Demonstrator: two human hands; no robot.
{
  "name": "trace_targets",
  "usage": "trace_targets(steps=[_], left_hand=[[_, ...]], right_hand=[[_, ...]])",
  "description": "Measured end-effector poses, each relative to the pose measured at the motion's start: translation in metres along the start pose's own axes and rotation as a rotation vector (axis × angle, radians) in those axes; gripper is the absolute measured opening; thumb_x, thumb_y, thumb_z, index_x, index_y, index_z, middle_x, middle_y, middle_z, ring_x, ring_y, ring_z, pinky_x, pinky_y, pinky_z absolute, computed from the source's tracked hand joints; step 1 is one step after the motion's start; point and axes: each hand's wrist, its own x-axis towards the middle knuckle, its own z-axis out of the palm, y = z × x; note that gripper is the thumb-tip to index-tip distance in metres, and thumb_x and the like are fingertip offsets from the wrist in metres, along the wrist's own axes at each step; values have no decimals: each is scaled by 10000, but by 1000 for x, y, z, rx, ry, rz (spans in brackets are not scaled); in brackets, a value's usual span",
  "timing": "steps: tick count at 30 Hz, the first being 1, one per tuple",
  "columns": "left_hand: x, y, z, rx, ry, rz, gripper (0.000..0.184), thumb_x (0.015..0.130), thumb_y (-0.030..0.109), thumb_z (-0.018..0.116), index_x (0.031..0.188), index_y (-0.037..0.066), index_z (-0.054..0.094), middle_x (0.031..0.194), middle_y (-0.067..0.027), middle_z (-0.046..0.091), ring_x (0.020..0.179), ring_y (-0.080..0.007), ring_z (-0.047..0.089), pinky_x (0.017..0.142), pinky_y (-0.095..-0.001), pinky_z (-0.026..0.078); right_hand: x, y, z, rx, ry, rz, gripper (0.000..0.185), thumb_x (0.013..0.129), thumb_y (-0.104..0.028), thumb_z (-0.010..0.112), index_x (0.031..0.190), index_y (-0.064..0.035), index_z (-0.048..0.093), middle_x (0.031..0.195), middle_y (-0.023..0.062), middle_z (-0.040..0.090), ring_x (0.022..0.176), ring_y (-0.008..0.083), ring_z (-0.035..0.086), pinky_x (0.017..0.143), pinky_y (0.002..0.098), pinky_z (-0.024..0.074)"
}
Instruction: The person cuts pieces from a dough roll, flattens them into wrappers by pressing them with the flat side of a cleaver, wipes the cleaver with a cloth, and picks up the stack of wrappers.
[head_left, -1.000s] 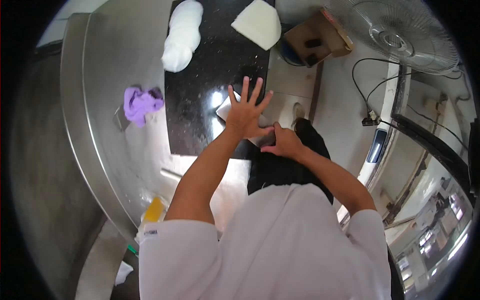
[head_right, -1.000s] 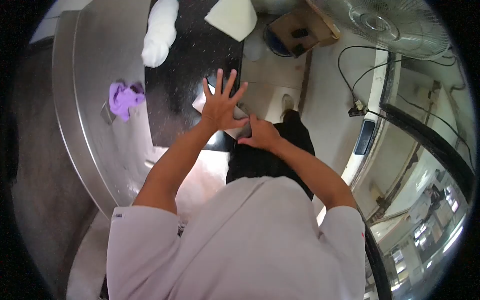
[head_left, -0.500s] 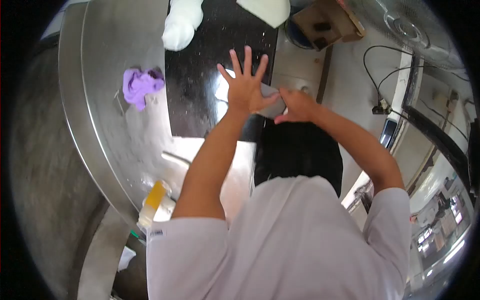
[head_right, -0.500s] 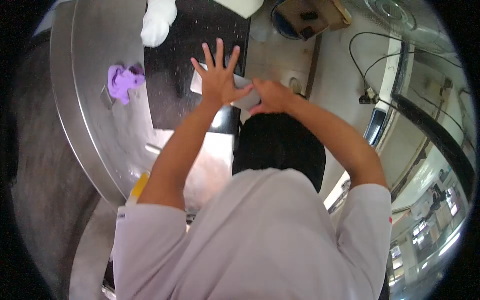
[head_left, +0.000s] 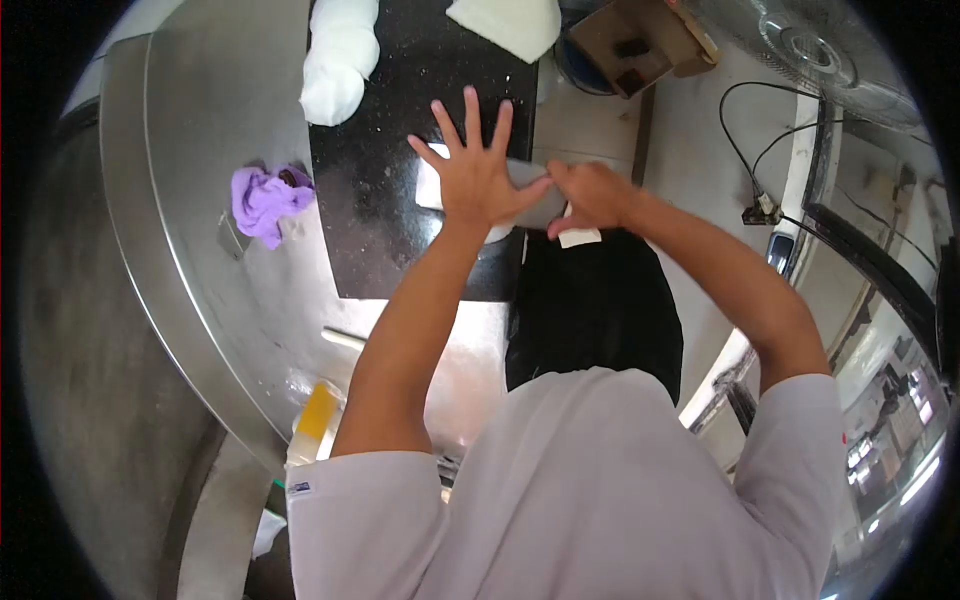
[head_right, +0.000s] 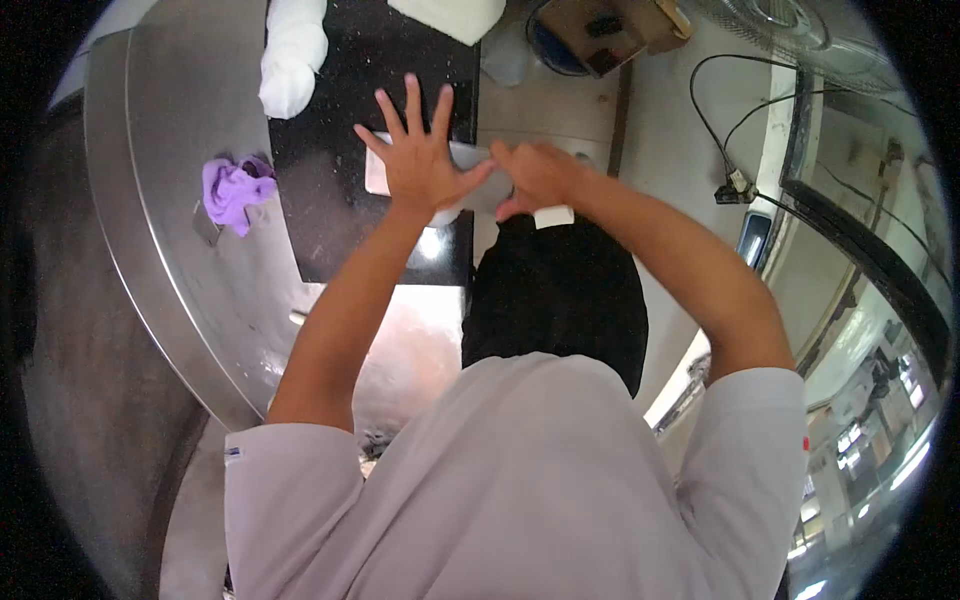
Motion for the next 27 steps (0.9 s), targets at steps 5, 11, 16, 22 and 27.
trace_targets(steps=[5, 11, 16, 22, 27], left_hand=[[31, -11, -9, 48, 143, -132, 1120, 665, 893, 610, 1565, 262, 393, 1691, -205, 107, 1497, -578, 80, 1008, -875, 56], [-2, -3, -1, 9, -3, -25, 1196, 649, 865, 659, 1618, 276, 279, 1691, -202, 112, 1497, -592, 27, 1004, -884, 47], [28, -3, -10, 34, 136, -180, 1195, 658, 839, 674, 1612, 230, 291, 1679, -213, 149, 1491, -592, 66, 1000, -886, 53], [8, -4, -3, -22, 73, -47, 1160, 637, 854, 657, 1599, 292, 331, 1680, -219, 150, 1498, -588, 34, 1021, -872, 7], [31, 2, -2, 50, 144, -130, 1189, 664, 894, 618, 1622, 287, 258, 1675, -236, 130, 1486, -611, 20, 985, -904, 40]], right_hand=[[33, 6, -35, -111, 43, -191, 824, 669, -484, 899, 1189, -13, 466, 917, 274, 683, 897, 507, 657, 793, 509, 543], [3, 0, 17, 6, 74, -142, 805, 698, -504, 874, 1192, -16, 466, 866, 276, 665, 871, 506, 660, 773, 541, 527], [30, 3, -47, -95, 15, -164, 810, 715, -472, 869, 1221, -2, 446, 930, 264, 649, 907, 494, 651, 785, 511, 527], [12, -11, -27, -33, -115, -89, 819, 693, -454, 898, 1205, 15, 465, 946, 274, 680, 915, 486, 664, 766, 520, 534], [25, 15, -45, -119, -4, -185, 863, 655, -447, 903, 1230, 21, 460, 921, 266, 659, 922, 488, 662, 776, 508, 538]])
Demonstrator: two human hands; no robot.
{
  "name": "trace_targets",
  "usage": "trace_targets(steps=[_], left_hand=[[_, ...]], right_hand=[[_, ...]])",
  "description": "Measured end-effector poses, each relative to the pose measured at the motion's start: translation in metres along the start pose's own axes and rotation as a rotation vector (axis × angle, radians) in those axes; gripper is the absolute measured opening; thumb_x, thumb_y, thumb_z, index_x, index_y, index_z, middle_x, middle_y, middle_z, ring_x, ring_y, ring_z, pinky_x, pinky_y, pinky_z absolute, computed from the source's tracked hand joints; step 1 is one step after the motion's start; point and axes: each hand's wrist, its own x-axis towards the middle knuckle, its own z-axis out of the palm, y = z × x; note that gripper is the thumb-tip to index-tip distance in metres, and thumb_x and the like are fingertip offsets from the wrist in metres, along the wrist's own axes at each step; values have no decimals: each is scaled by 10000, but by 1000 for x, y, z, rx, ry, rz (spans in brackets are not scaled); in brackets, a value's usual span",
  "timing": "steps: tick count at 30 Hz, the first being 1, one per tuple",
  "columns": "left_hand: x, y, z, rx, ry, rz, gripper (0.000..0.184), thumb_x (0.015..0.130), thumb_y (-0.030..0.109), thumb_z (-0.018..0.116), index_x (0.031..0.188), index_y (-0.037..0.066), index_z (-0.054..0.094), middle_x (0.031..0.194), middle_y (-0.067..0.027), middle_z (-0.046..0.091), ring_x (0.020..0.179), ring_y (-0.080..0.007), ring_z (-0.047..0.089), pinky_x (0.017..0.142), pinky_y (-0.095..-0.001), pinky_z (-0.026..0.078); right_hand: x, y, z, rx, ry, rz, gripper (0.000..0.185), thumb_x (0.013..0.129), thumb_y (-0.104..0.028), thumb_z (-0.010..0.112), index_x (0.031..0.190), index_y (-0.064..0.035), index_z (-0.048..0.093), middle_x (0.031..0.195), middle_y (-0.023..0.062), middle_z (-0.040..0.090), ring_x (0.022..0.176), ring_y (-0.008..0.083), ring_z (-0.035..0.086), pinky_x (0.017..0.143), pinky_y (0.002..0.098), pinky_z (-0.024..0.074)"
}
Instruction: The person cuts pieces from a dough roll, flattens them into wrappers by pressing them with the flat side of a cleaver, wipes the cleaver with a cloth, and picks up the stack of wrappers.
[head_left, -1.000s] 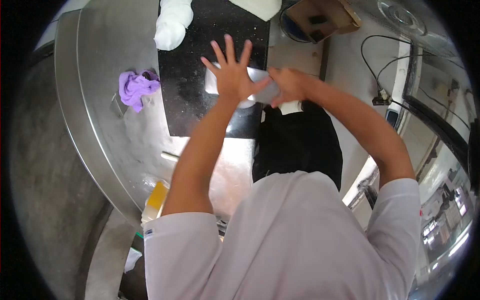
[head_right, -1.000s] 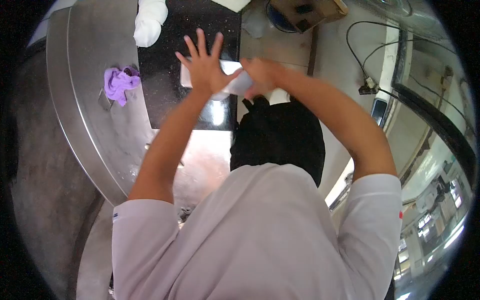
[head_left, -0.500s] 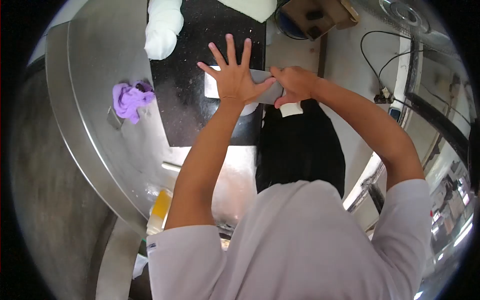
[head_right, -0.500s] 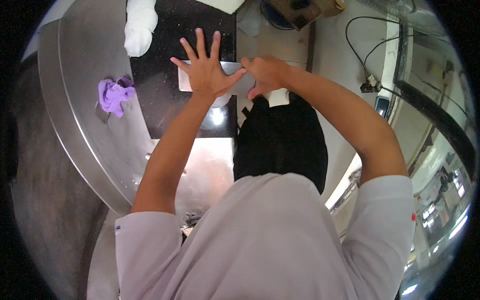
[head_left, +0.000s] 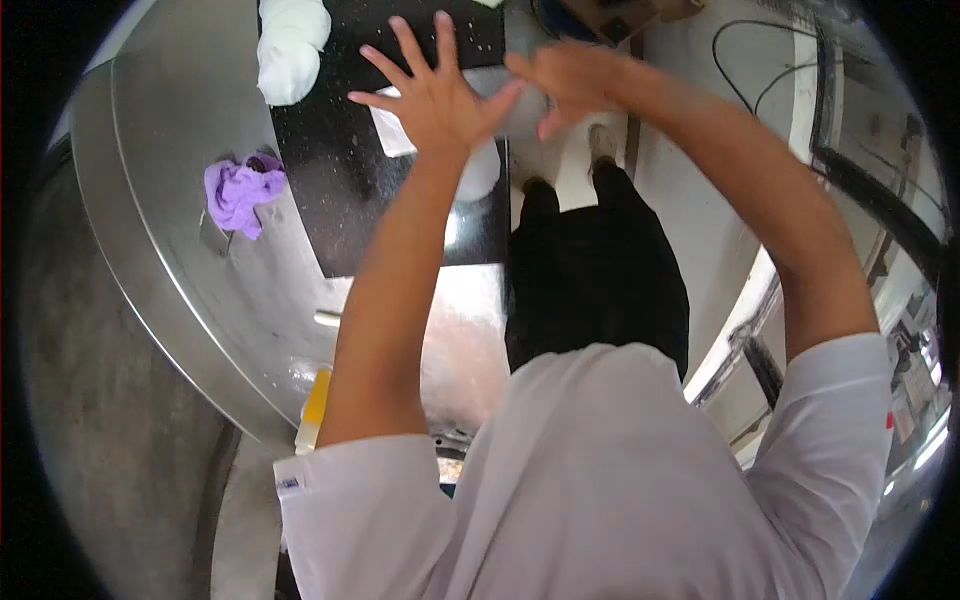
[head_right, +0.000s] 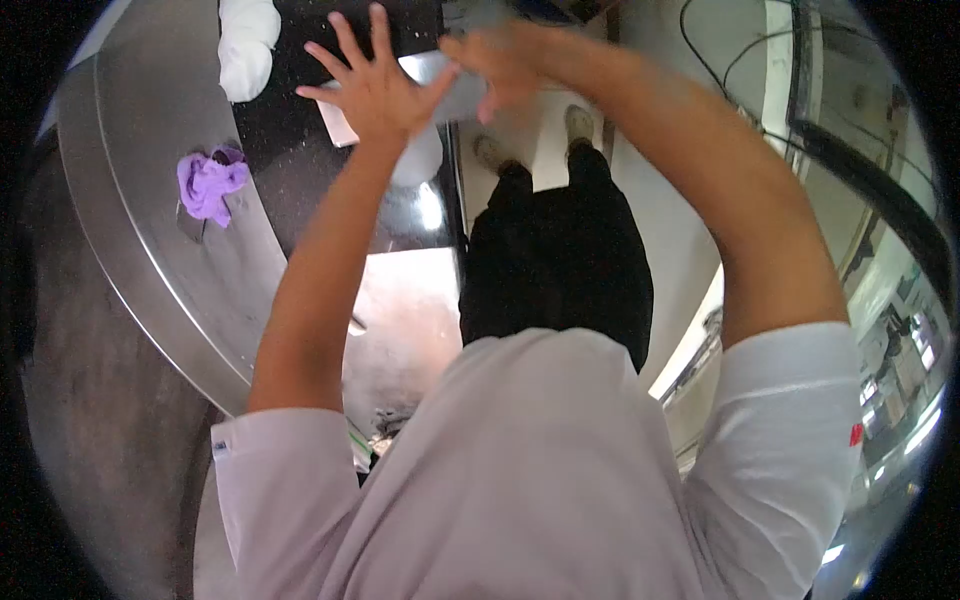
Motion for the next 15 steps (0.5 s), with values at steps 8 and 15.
trace_targets(steps=[8, 15], left_hand=[[-12, -3, 5, 41, -68, 72, 1224, 602, 912, 636, 1611, 310, 291, 1684, -216, 116, 1496, -588, 44, 1026, -877, 37], [44, 15, -51, 143, -358, 25, 1135, 715, 776, 671, 1618, 229, 255, 1687, -209, 121, 1542, -475, 82, 1141, -776, 44]], right_hand=[[-9, -12, 29, 87, 9, 92, 846, 610, -384, 947, 1181, 15, 466, 877, 247, 680, 911, 459, 670, 760, 485, 531], [15, 9, 22, 182, 234, -32, 808, 657, -424, 932, 1142, 41, 482, 821, 283, 680, 800, 431, 708, 712, 452, 565]])
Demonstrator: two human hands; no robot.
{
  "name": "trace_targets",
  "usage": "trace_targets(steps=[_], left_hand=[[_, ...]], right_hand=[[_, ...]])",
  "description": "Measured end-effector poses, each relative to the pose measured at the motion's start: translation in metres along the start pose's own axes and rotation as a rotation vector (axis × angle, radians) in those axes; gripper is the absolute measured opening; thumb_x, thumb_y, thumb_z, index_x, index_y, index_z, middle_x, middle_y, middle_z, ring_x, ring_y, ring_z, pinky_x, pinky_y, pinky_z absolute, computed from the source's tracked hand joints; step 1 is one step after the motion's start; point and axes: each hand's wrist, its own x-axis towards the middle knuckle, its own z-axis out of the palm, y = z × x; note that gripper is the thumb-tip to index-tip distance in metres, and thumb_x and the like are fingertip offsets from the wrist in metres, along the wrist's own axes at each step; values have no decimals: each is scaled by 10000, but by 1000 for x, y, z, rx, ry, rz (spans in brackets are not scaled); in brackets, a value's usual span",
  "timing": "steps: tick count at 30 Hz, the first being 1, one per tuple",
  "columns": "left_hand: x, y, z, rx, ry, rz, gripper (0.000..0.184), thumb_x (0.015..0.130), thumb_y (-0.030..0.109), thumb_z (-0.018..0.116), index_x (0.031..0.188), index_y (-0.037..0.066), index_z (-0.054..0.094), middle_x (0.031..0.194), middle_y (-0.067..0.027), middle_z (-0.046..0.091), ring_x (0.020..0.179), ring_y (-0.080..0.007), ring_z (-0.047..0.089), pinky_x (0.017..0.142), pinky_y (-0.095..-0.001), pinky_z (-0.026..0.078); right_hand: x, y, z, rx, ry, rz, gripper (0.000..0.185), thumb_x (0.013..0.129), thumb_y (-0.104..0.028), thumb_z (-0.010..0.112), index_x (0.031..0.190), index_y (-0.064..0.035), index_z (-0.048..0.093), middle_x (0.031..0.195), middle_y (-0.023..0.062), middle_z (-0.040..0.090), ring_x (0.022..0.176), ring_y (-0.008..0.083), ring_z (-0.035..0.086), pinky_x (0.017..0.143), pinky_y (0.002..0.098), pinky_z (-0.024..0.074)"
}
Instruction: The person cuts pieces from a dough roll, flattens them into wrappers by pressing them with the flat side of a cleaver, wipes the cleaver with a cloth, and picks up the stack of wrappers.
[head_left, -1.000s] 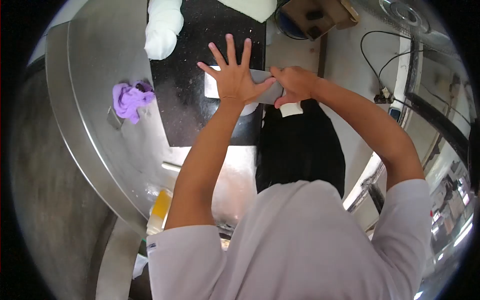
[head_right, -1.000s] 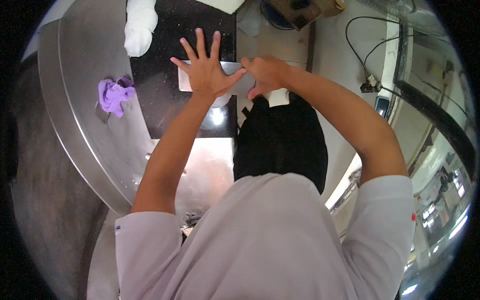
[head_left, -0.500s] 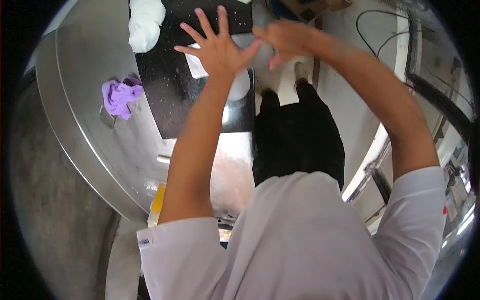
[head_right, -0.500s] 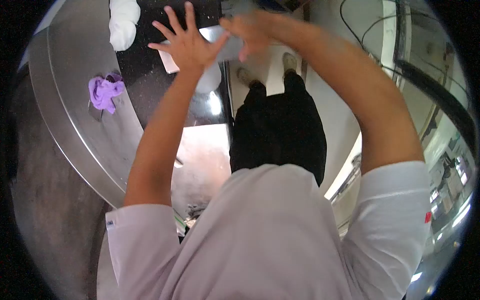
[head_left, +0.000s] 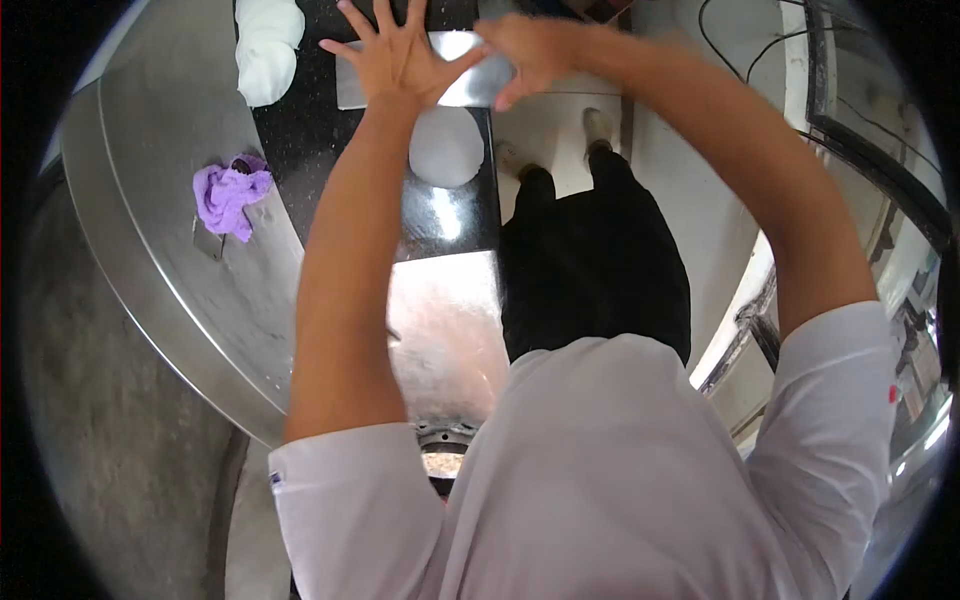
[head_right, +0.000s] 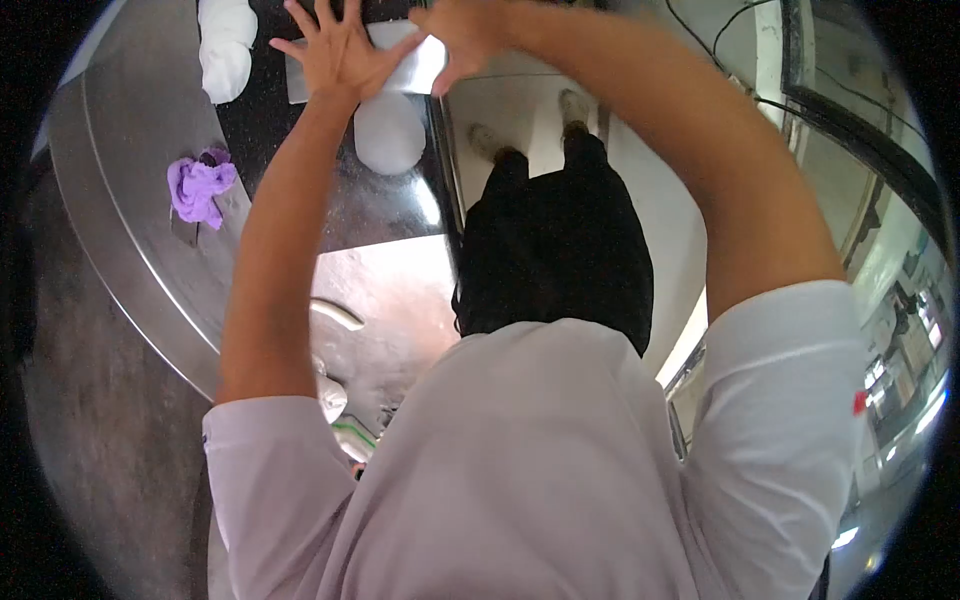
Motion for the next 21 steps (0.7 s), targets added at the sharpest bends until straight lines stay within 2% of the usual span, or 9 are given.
trace_targets(steps=[1, 4, 6, 10, 14, 18, 19, 20, 21], left_hand=[[7, -31, 55, -109, 343, 275, 1150, 655, 898, 609, 1604, 323, 305, 1685, -193, 141, 1506, -563, 71, 1025, -873, 90], [-33, -44, 78, -190, 297, 444, 1094, 699, 890, 583, 1605, 347, 296, 1691, -155, 161, 1520, -494, 157, 1038, -856, 106], [-19, -49, 75, -195, 279, 437, 1108, 691, 905, 584, 1603, 352, 284, 1691, -129, 169, 1540, -451, 125, 1044, -862, 86], [16, -52, 50, -212, 444, 485, 1025, 737, 838, 595, 1603, 394, 271, 1696, -114, 168, 1516, -437, 217, 1065, -829, 140], [2, -45, 53, -223, 316, 550, 1048, 726, 806, 640, 1606, 384, 257, 1694, -93, 174, 1536, -427, 164, 1114, -789, 138], [10, -50, 51, -162, 438, 534, 979, 734, 816, 609, 1568, 366, 363, 1669, -91, 246, 1517, -433, 202, 1081, -801, 162], [14, -51, 35, -64, 437, 506, 899, 792, 787, 577, 1545, 325, 412, 1625, -86, 332, 1478, -437, 276, 1071, -783, 202], [20, -41, 17, 62, 290, 408, 1128, 732, 754, 677, 1619, 204, 251, 1683, -217, 131, 1541, -475, 82, 1152, -761, 50], [31, -45, 13, 70, 307, 329, 1127, 738, 748, 674, 1620, 188, 251, 1688, -218, 94, 1547, -470, 42, 1165, -743, 25]], right_hand=[[-9, -18, 4, 136, -102, 172, 802, 657, -442, 930, 1108, 59, 495, 814, 285, 678, 803, 438, 707, 724, 470, 571], [-31, -31, 47, 15, -66, 104, 803, 659, -494, 913, 1079, 55, 503, 802, 285, 670, 795, 467, 692, 733, 485, 565], [-30, -39, 53, 14, -7, 211, 801, 674, -530, 889, 1079, 41, 500, 818, 287, 666, 819, 490, 676, 741, 493, 556], [-7, -34, 18, -93, 103, 173, 827, 679, -573, 869, 1071, 49, 490, 819, 306, 651, 850, 516, 659, 770, 511, 543], [-21, -42, 25, -17, -55, 270, 847, 691, -566, 867, 1100, 73, 491, 860, 327, 648, 859, 509, 661, 757, 515, 540], [-17, -44, 25, -16, 81, 169, 906, 686, -540, 880, 1190, 115, 508, 951, 311, 689, 933, 484, 690, 827, 487, 563], [-7, -33, 19, 21, 38, 243, 798, 734, -492, 859, 1204, 69, 543, 1013, 302, 688, 966, 473, 686, 866, 499, 553], [1, -28, 12, 18, 51, 236, 798, 734, -492, 859, 1204, 69, 543, 1013, 302, 688, 966, 473, 686, 866, 499, 553], [13, -21, -2, -125, 135, 235, 735, 750, -463, 856, 1194, 34, 546, 1021, 296, 679, 983, 459, 675, 850, 506, 537]])
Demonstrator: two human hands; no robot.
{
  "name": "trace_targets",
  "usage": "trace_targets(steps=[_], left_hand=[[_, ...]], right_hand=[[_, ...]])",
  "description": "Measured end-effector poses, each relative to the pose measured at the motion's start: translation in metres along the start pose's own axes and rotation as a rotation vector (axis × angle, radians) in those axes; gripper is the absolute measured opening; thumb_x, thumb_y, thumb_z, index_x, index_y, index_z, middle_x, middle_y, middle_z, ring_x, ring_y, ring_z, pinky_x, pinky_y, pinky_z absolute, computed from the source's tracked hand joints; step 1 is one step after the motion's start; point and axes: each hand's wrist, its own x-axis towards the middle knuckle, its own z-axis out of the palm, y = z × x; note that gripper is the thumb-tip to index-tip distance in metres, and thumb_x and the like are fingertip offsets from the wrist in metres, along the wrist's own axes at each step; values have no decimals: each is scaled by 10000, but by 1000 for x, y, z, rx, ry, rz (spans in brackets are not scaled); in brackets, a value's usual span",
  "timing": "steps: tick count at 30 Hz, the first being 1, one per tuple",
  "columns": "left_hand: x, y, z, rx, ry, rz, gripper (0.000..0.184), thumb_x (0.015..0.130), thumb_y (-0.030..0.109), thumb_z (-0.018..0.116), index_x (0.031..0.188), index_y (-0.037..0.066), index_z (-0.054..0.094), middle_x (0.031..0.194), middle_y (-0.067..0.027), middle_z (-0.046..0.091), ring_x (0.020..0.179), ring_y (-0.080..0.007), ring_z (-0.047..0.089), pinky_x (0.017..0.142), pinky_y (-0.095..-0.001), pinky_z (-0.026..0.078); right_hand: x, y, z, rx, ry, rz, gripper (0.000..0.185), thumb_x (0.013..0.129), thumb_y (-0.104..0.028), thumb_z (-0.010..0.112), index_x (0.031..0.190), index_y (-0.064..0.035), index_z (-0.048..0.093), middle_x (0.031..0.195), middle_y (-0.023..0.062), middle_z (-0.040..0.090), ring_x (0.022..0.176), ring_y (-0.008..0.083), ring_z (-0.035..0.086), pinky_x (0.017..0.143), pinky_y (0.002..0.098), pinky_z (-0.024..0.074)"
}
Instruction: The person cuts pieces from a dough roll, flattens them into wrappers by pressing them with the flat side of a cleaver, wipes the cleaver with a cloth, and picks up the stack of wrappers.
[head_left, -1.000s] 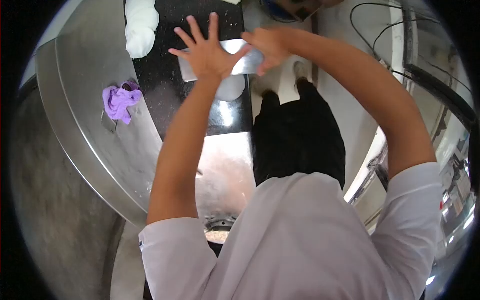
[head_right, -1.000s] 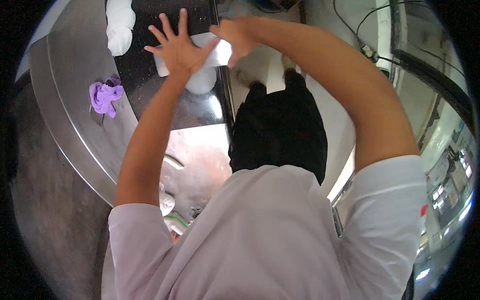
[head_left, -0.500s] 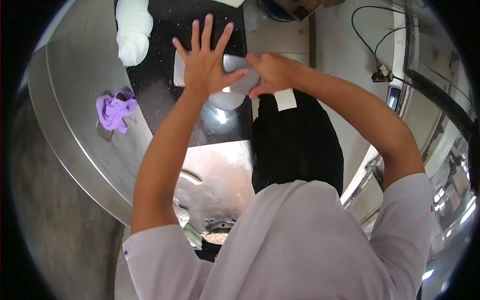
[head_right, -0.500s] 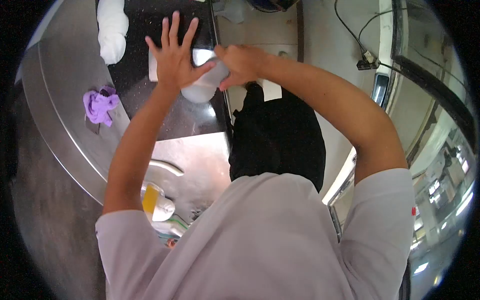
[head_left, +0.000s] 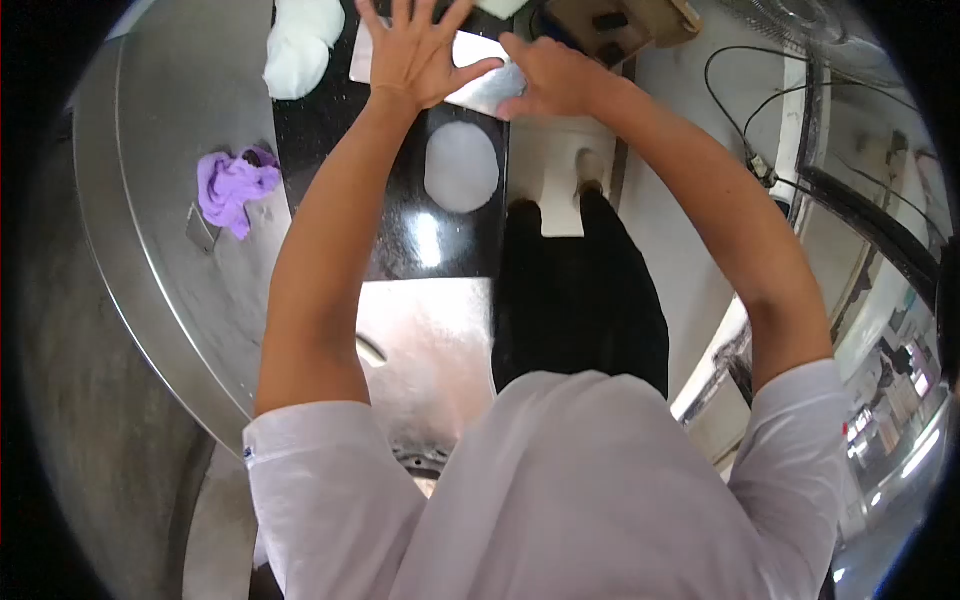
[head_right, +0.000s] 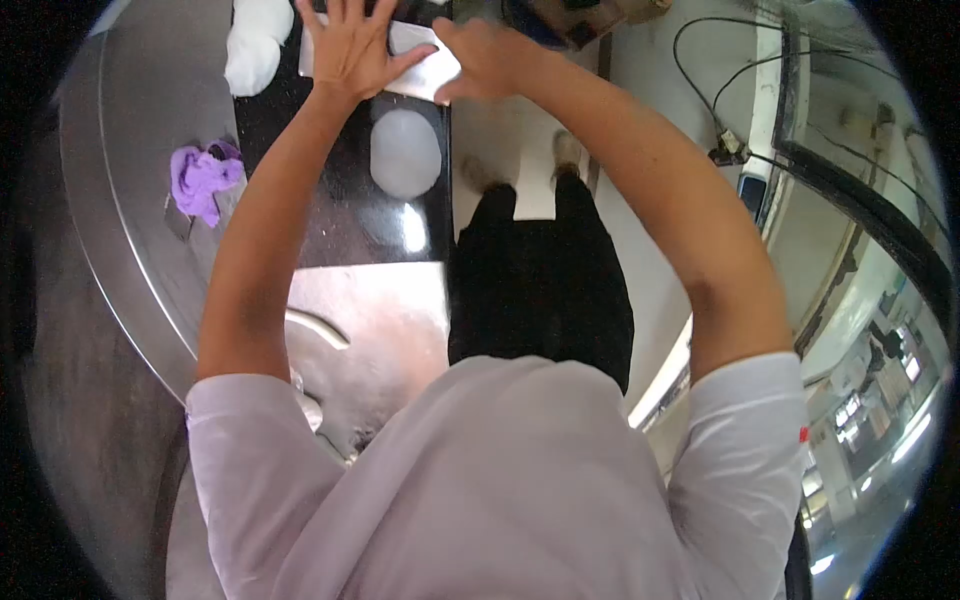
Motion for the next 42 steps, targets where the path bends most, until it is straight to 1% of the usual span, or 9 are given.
trace_targets(steps=[1, 2, 3, 4, 9, 13, 21, 31, 42], left_hand=[[6, -1, -10, 12, 3, -77, 1126, 745, 741, 670, 1621, 172, 251, 1693, -220, 57, 1552, -465, 1, 1178, -725, 0], [-1, 9, -15, 123, 279, -97, 843, 838, 599, 706, 1465, 75, 498, 1564, -255, 377, 1448, -435, 350, 1149, -640, 272], [-6, -12, 10, 104, 179, -32, 836, 859, 676, 606, 1558, 272, 389, 1558, -81, 420, 1428, -371, 379, 1101, -707, 264], [-22, -21, 6, -103, 113, 188, 822, 875, 579, 651, 1579, 282, 348, 1594, -96, 379, 1441, -357, 381, 1118, -655, 286], [-88, 1, -32, -175, -312, 733, 791, 846, 163, 730, 1554, 221, 381, 1368, -30, 548, 1275, -221, 537, 1043, -383, 437], [-79, 20, -23, -73, -342, 620, 463, 855, 82, 655, 1308, 158, 596, 1186, -46, 644, 1174, -222, 600, 994, -374, 451], [-71, 17, -32, -70, -353, 578, 141, 874, 98, 607, 930, 136, 731, 1087, -40, 691, 1099, -216, 642, 952, -428, 470], [-102, 12, -105, -540, -584, 168, 164, 709, 59, 697, 872, 52, 715, 921, -198, 730, 903, -401, 704, 790, -491, 552], [-89, -104, -55, -1152, 0, -579, 259, 858, 49, 738, 1075, 6, 604, 903, -53, 641, 794, -126, 626, 737, -289, 528]], right_hand=[[10, 3, -9, -125, 93, 3, 674, 766, -433, 853, 1184, -1, 550, 1029, 289, 669, 1000, 446, 663, 834, 513, 521], [17, 5, -14, -52, 160, 53, 535, 786, -328, 792, 1137, 9, 569, 1021, 289, 672, 989, 450, 666, 830, 520, 525], [18, 6, -16, 25, 221, 108, 398, 806, -222, 732, 1089, 19, 588, 1013, 288, 674, 978, 454, 669, 826, 526, 529], [8, -2, -14, 248, 371, 60, 399, 808, -169, 716, 1164, -26, 604, 1013, 317, 670, 1034, 444, 672, 854, 522, 533], [-159, -26, 85, 135, 161, 199, 661, 882, -380, 785, 1337, 15, 514, 1066, 257, 682, 924, 354, 692, 810, 441, 535], [-263, -68, 74, 400, -241, 468, 561, 900, -372, 773, 1221, 23, 538, 914, 232, 692, 832, 371, 710, 728, 437, 538], [-169, -20, 15, 218, 171, 301, 493, 887, -311, 768, 1210, 5, 572, 991, 250, 696, 921, 433, 686, 787, 462, 533], [-139, -69, 90, 254, -187, 70, 570, 869, -384, 760, 1217, 8, 538, 1057, 285, 671, 1003, 471, 647, 881, 515, 504], [-85, -54, 25, 328, -368, 90, 491, 892, -323, 764, 1146, 18, 519, 1009, 302, 676, 988, 496, 655, 811, 515, 516]])
